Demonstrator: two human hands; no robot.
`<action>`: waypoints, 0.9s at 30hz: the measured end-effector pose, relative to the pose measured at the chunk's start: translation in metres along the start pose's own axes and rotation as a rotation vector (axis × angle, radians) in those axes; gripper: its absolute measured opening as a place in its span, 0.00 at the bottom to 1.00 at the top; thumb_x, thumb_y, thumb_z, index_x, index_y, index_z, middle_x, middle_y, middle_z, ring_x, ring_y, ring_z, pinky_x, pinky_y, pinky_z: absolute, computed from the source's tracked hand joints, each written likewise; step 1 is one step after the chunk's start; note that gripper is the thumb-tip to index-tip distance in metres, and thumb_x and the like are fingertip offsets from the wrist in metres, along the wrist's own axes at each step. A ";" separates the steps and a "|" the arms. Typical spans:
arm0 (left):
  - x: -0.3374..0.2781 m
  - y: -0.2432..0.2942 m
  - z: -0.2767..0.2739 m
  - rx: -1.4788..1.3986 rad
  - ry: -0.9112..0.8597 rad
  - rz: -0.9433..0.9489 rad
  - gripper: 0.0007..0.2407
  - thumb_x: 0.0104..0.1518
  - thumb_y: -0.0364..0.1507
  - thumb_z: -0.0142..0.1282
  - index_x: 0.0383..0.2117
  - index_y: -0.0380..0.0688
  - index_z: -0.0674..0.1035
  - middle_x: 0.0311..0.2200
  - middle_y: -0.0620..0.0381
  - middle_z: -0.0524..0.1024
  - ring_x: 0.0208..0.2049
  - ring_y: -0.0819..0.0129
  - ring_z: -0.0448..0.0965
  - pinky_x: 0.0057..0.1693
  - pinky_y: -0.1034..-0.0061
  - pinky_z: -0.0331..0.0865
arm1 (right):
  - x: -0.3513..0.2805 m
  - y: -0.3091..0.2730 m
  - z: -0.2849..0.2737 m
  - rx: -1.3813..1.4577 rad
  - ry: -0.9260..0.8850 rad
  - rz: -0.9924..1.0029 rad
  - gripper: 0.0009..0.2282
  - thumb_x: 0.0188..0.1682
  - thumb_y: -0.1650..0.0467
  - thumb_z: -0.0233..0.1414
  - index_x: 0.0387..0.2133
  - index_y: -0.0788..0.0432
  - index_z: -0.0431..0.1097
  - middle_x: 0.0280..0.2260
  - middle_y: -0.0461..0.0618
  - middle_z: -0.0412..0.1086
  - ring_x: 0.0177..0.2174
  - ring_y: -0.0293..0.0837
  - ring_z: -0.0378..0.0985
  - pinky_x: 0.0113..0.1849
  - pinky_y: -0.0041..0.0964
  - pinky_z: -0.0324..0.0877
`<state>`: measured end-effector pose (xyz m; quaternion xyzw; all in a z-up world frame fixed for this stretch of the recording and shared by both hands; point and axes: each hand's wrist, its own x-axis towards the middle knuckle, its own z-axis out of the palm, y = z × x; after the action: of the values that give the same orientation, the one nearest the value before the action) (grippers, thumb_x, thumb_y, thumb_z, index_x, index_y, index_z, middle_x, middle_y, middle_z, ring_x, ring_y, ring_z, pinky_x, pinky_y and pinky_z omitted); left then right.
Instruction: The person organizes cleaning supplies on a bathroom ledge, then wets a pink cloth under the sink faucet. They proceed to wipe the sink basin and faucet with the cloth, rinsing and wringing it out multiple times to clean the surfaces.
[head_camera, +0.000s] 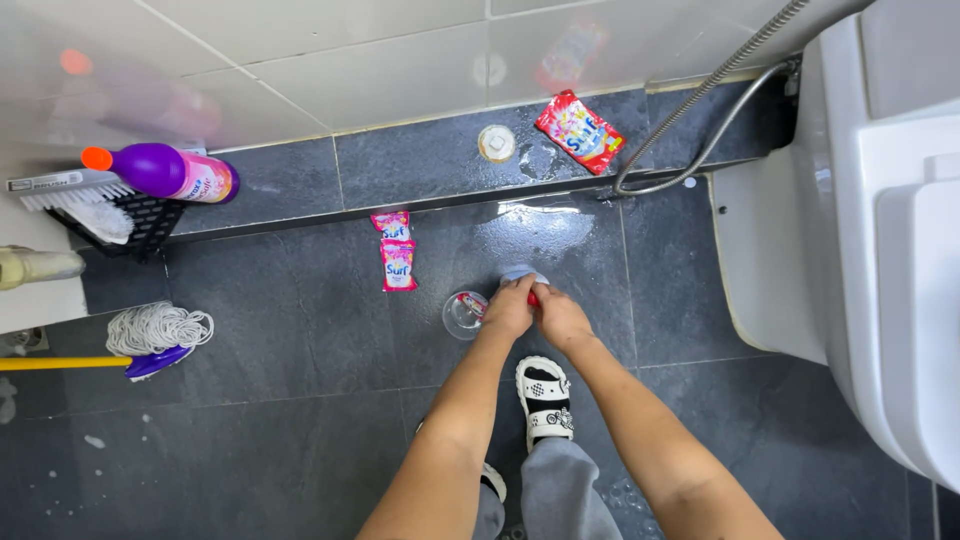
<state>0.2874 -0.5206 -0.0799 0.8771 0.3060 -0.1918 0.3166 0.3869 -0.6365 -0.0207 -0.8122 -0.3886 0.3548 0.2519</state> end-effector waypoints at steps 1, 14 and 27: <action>-0.004 0.009 -0.016 0.003 0.003 -0.002 0.30 0.54 0.25 0.62 0.65 0.55 0.65 0.63 0.49 0.68 0.64 0.48 0.66 0.65 0.59 0.64 | 0.001 -0.003 -0.005 0.002 0.001 -0.005 0.17 0.46 0.73 0.52 0.51 0.56 0.65 0.52 0.60 0.70 0.50 0.63 0.73 0.50 0.53 0.70; -0.055 0.034 -0.129 -0.315 0.477 0.018 0.19 0.53 0.27 0.61 0.52 0.47 0.74 0.46 0.42 0.80 0.48 0.42 0.79 0.52 0.55 0.73 | 0.021 -0.130 -0.089 0.128 0.078 -0.007 0.17 0.43 0.72 0.52 0.48 0.53 0.71 0.37 0.63 0.76 0.41 0.62 0.78 0.44 0.54 0.72; -0.104 -0.064 -0.309 -0.276 0.838 -0.140 0.17 0.51 0.26 0.63 0.48 0.44 0.77 0.41 0.41 0.81 0.44 0.40 0.80 0.49 0.55 0.74 | 0.102 -0.277 -0.031 0.228 0.176 -0.486 0.28 0.37 0.79 0.54 0.56 0.58 0.64 0.54 0.61 0.69 0.52 0.63 0.68 0.54 0.51 0.66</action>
<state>0.2124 -0.3167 0.1719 0.8058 0.4891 0.2020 0.2658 0.3312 -0.3999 0.1501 -0.6893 -0.5063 0.2536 0.4520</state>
